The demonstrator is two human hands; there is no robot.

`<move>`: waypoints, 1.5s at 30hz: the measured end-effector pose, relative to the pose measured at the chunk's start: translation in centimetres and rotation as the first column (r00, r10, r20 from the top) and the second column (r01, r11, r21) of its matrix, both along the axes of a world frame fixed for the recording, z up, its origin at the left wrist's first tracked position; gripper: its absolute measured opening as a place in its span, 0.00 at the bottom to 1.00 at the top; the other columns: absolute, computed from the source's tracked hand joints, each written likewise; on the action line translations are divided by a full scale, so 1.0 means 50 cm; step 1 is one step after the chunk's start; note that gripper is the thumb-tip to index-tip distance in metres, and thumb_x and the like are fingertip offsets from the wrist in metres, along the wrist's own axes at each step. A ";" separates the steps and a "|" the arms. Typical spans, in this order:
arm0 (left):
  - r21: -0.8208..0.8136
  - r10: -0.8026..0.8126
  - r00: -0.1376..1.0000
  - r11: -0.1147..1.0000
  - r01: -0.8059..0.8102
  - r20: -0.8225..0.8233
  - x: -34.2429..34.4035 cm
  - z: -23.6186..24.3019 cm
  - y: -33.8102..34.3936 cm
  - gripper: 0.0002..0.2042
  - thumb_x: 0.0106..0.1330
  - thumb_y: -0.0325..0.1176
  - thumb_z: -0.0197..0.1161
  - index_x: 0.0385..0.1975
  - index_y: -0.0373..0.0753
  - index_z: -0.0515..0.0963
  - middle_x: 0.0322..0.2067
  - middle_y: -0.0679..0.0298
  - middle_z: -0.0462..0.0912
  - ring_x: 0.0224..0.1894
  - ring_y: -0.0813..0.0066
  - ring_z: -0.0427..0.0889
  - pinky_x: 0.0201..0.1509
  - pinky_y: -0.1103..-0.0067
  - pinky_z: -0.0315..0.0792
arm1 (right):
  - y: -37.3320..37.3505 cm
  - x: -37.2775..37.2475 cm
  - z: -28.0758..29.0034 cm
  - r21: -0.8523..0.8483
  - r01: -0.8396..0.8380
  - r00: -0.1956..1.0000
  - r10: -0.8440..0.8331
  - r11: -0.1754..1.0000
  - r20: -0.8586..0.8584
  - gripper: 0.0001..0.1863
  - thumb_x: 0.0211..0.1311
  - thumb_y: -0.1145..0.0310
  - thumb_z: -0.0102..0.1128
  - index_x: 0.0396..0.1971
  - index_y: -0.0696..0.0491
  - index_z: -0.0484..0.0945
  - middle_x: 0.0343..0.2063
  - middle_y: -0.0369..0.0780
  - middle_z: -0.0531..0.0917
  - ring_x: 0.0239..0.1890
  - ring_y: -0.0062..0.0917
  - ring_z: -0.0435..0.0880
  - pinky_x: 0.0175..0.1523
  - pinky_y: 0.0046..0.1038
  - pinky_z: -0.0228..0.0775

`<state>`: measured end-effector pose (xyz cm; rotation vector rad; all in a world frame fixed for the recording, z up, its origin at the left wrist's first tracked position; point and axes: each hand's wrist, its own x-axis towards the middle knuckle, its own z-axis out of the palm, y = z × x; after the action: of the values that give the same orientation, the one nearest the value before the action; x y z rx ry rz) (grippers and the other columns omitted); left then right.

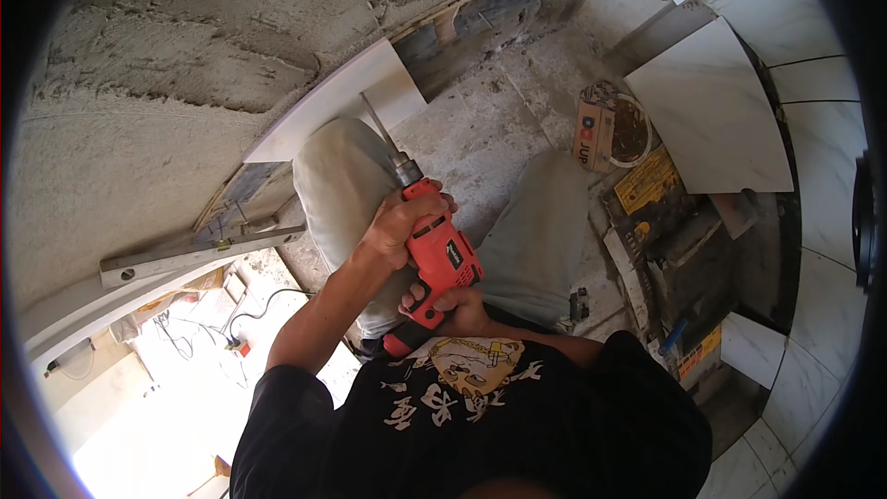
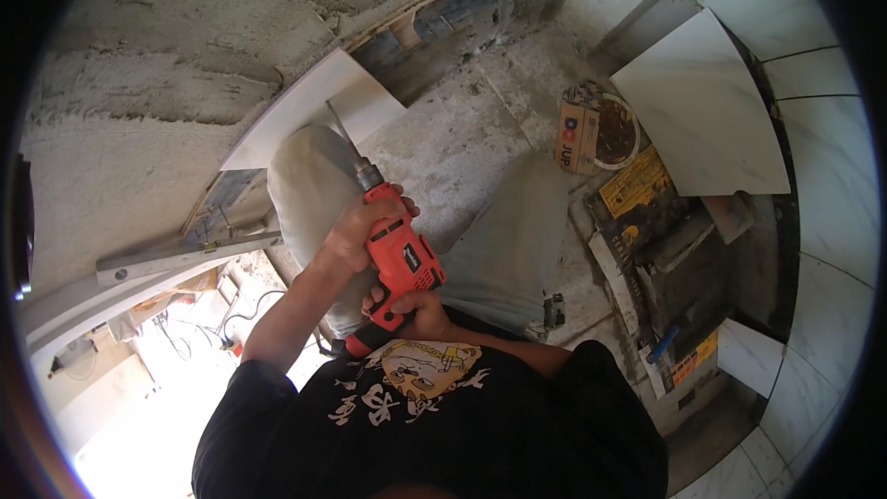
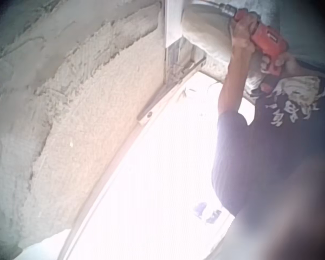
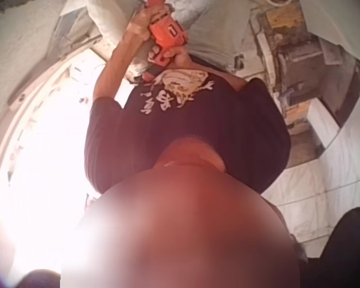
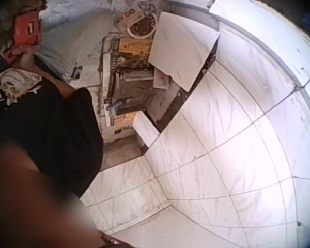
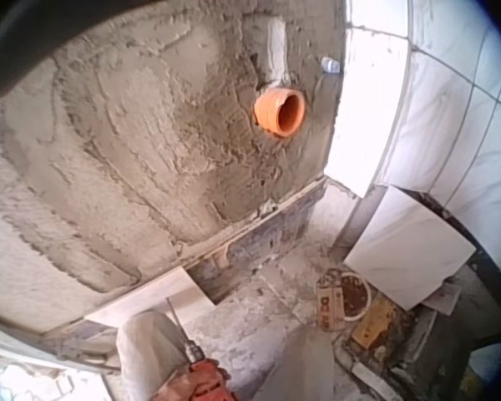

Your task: Drilling a hole in a wall for a bathroom installation.

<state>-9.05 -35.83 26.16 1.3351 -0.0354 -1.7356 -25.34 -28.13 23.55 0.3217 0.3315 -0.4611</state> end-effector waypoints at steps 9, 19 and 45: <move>-0.020 -0.026 0.999 0.999 0.026 0.031 0.002 0.005 -0.001 0.19 0.56 0.27 0.64 0.48 0.36 0.70 0.39 0.55 0.82 0.42 0.66 0.81 0.46 0.69 0.79 | -0.006 0.004 0.014 -0.002 -0.014 0.999 0.014 1.000 -0.043 0.34 0.39 0.79 0.57 0.55 0.55 0.69 0.36 0.42 0.80 0.45 0.38 0.81 0.61 0.43 0.70; -0.029 0.013 1.000 0.999 -0.013 0.004 0.001 -0.001 0.001 0.24 0.54 0.28 0.69 0.51 0.32 0.70 0.38 0.56 0.82 0.44 0.65 0.82 0.49 0.70 0.78 | -0.001 0.001 0.005 -0.056 -0.004 0.999 0.001 0.998 -0.044 0.33 0.40 0.78 0.57 0.55 0.54 0.70 0.35 0.39 0.80 0.44 0.36 0.81 0.57 0.41 0.71; -0.035 0.008 1.000 0.999 -0.007 0.015 -0.001 0.008 -0.003 0.22 0.54 0.28 0.69 0.49 0.34 0.72 0.39 0.57 0.82 0.44 0.65 0.83 0.49 0.70 0.79 | -0.007 0.002 0.007 -0.013 -0.011 1.000 0.011 1.000 -0.019 0.31 0.39 0.79 0.57 0.52 0.57 0.71 0.38 0.43 0.82 0.47 0.40 0.82 0.62 0.43 0.70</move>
<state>-9.12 -35.98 26.56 1.3212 -0.0693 -1.7113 -25.22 -28.49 23.89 0.3026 0.3484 -0.4559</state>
